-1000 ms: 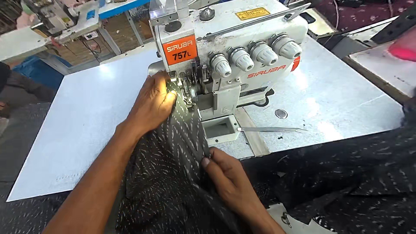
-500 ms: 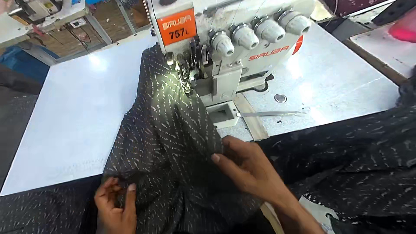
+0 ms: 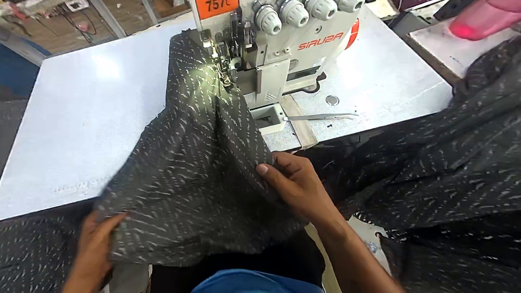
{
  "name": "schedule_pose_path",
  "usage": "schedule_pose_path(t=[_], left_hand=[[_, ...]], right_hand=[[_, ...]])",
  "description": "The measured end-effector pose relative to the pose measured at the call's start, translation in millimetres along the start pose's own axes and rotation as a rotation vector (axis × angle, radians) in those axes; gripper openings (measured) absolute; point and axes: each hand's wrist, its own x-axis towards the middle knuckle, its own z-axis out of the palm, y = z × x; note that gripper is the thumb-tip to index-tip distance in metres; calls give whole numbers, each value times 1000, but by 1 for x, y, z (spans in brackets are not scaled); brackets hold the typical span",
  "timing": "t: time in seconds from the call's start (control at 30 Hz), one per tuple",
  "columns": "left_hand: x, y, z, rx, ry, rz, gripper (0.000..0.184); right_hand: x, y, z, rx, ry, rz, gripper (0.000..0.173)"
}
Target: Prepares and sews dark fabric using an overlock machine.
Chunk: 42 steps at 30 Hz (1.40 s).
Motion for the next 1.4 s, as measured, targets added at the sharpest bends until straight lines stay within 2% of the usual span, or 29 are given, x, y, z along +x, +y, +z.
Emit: schedule_pose_path(t=[0.07,0.13,0.23,0.33,0.53,0.6,0.7,0.83,0.9,0.97,1.03,1.1,1.23,1.3,1.4], left_hand=[[5,39,-16,98,94,32,21],[12,70,-21,169,130,101,20],[37,81,-44,195,100,247,20],[53,88,-49,257,109,196,15],[62,78,-47,264,-7,247,14],[63,72,-46,260,-33,239,13],[65,68,-45,234,-15,188,12],[44,87,-27,113,109,103,24],[45,92,-28,74,119,144,27],[52,87,-33,87,81,186,23],[60,83,-33,99,37,181,21],[61,81,-31,97,3,152,23],[60,75,-29,114,1,134,24],[60,73,-29,110,21,126,21],[62,72,-30,109,28,111,20]], right_hand=[[-1,0,4,23,1,17,21],[-1,2,9,41,5,20,21],[-4,4,13,71,-4,9,19],[-6,9,16,58,-19,5,22],[-7,13,20,77,-13,20,31],[-5,16,19,78,-5,20,26],[-3,24,21,55,22,54,22],[-5,19,22,67,34,60,19],[-6,13,21,88,41,44,18],[-3,14,21,89,39,66,20],[0,19,22,92,48,67,25],[0,23,21,71,66,60,38],[-5,30,18,153,86,174,59],[-4,30,17,171,91,177,57],[-1,27,18,175,75,103,36]])
